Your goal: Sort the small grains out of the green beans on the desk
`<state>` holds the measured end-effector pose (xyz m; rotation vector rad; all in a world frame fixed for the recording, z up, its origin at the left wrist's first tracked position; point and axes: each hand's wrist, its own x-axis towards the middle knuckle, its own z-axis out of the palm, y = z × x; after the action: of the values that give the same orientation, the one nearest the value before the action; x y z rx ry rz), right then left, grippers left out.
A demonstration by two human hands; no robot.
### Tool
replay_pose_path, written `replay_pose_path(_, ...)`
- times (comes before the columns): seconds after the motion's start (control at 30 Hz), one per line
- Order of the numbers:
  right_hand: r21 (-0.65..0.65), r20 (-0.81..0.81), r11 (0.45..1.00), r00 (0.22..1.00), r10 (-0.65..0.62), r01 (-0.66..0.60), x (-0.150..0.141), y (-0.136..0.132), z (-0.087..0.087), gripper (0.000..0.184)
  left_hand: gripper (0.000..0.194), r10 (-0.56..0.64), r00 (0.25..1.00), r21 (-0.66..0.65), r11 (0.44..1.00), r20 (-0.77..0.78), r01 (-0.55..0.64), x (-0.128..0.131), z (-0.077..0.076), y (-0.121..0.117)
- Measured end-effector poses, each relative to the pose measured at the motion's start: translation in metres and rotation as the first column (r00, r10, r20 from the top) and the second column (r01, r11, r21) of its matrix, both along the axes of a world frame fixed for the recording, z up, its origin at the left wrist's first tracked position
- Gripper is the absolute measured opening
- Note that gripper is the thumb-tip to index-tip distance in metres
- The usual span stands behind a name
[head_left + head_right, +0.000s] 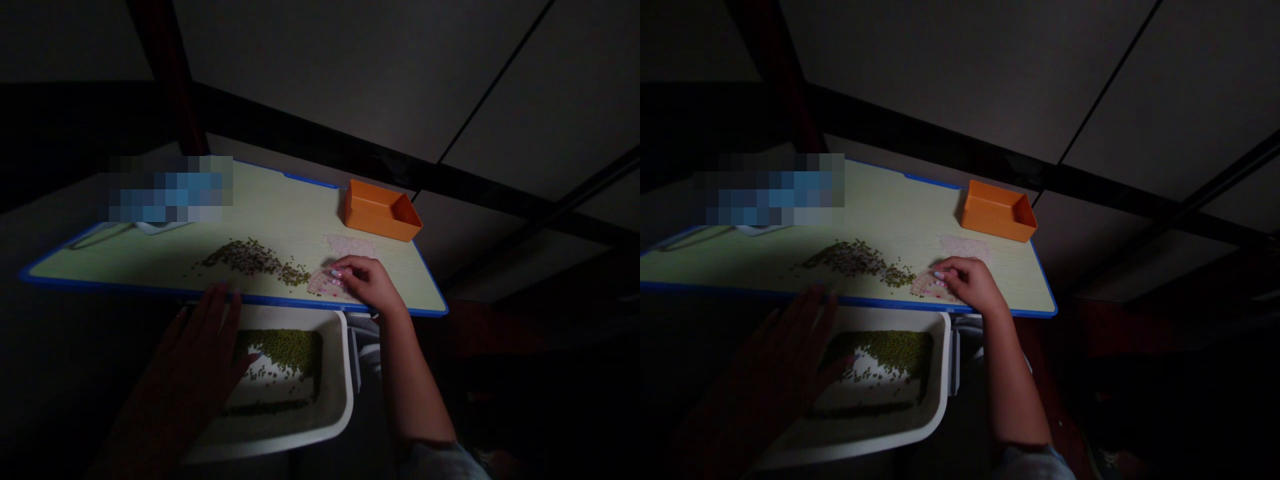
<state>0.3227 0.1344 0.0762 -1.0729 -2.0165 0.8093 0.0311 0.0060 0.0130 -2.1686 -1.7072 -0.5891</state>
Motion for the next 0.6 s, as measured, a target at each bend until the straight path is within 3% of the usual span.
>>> replay_pose_path(0.6, -0.002, 0.011, 0.999, 0.999, 0.051, -0.051, 0.0, 0.0023, -0.0016, 0.022, 0.085, -0.005, 1.0, 0.005, 1.0, -0.007, 0.005, -0.0005, 0.0013, 0.0018)
